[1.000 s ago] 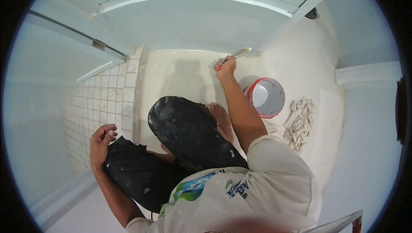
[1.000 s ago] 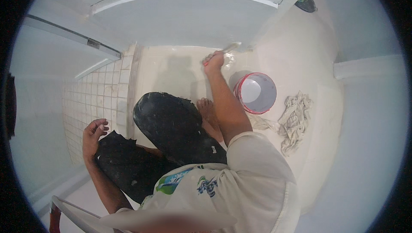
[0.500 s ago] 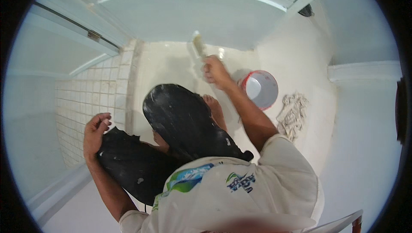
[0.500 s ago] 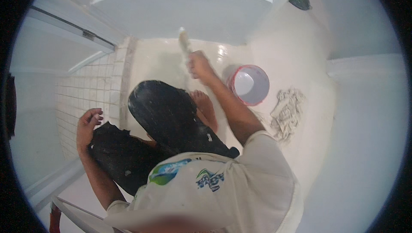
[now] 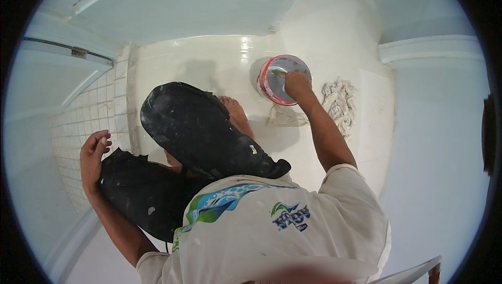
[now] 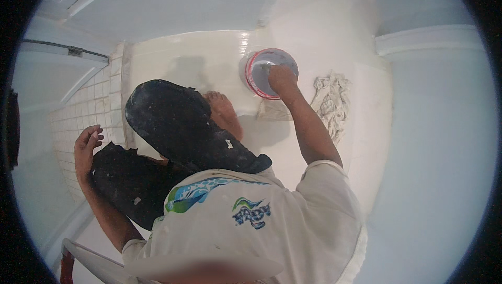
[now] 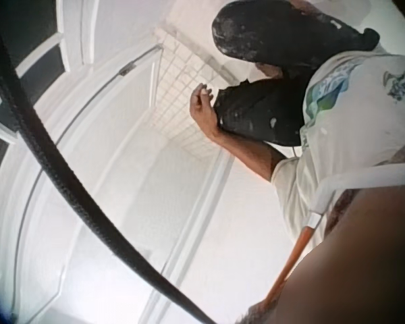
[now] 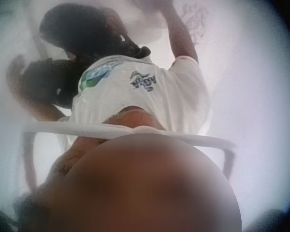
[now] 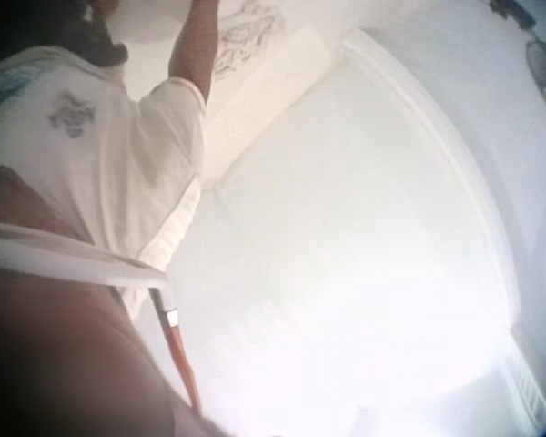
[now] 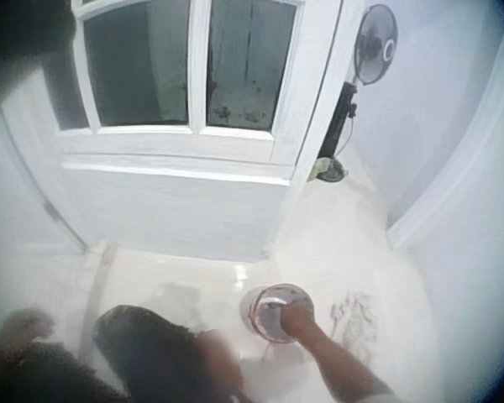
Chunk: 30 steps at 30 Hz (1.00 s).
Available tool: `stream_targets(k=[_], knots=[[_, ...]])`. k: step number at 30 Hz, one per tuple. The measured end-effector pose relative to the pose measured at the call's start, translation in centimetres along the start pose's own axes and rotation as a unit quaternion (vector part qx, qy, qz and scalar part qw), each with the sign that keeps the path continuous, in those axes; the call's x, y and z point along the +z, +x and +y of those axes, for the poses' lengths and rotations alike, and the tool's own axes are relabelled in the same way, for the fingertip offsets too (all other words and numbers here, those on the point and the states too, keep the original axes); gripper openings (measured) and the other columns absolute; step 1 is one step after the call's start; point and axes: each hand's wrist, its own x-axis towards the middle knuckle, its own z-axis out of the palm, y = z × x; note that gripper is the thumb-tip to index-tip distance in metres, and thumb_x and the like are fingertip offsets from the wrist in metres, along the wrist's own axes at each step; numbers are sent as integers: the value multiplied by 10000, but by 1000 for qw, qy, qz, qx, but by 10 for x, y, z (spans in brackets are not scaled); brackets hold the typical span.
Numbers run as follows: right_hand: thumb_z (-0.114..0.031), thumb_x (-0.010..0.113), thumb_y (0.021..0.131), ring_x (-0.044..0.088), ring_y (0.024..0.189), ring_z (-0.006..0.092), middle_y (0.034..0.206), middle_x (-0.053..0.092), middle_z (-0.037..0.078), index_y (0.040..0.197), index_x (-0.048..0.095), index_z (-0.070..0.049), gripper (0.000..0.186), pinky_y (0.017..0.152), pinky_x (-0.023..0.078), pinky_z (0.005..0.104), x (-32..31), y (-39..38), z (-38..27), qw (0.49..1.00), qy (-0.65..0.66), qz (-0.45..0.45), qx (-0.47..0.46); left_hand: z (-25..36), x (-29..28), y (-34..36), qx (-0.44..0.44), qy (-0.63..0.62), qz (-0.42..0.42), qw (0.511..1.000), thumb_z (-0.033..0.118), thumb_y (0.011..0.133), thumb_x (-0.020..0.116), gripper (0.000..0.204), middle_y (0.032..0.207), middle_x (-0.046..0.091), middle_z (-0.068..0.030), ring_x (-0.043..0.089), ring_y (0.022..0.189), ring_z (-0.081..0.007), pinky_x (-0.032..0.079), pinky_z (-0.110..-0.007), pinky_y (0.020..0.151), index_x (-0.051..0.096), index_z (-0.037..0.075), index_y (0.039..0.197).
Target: The person moves a standing fan and picks up a paint bucket and brush. They then kneel and paint the lower section of a white door frame with white paint, repeatedly dipping the brush into the bucket.
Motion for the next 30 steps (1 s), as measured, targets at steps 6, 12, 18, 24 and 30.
stream_targets(k=[6, 12, 18, 24, 30], knots=[[-194, 524, 1061, 748, 1168, 387, 1268, 722, 247, 1173, 792, -32, 332, 975, 623, 508, 25, 17, 14, 1000, -9, 5, 26, 13, 15, 3, -16, -6, -2, 1000, 289, 1086, 679, 372, 1213, 754, -67, 682, 1056, -169, 549, -339, 920, 723, 19, 1338], [-199, 538, 1041, 777, 1040, 435, 1093, 774, 248, 1153, 794, -19, 332, 935, 628, 518, 10, 3, 27, 1000, 6, -10, 23, 16, 18, 5, -14, -8, -5, 1000, 272, 1083, 674, 361, 1216, 755, -67, 683, 1056, -162, 548, -333, 917, 723, 23, 1339], [-235, 621, 1018, 756, 810, 305, 891, 779, 154, 1024, 778, -15, 270, 771, 604, 440, -9, -55, 90, 961, 277, 10, 22, 9, 14, -5, -22, -11, -9, 1000, 255, 1082, 665, 354, 1210, 754, -70, 682, 1043, -157, 548, -331, 916, 718, 23, 1344], [-261, 620, 1045, 641, 751, 149, 904, 728, 59, 1052, 723, -16, 266, 664, 488, 305, 1, -132, 117, 746, 662, -35, 59, 3, 10, -31, -6, -16, 1, 1000, 238, 1088, 651, 342, 1212, 754, -76, 689, 1031, -161, 550, -334, 919, 717, 20, 1343], [-270, 631, 1030, 546, 636, 115, 793, 649, 56, 1126, 708, 42, 336, 586, 439, 272, 25, -184, 84, 600, 800, 15, 20, 4, -13, -58, 12, -22, 7, 1000, 243, 1086, 658, 334, 1197, 761, -91, 708, 1037, -181, 563, -351, 900, 719, 2, 1310]])
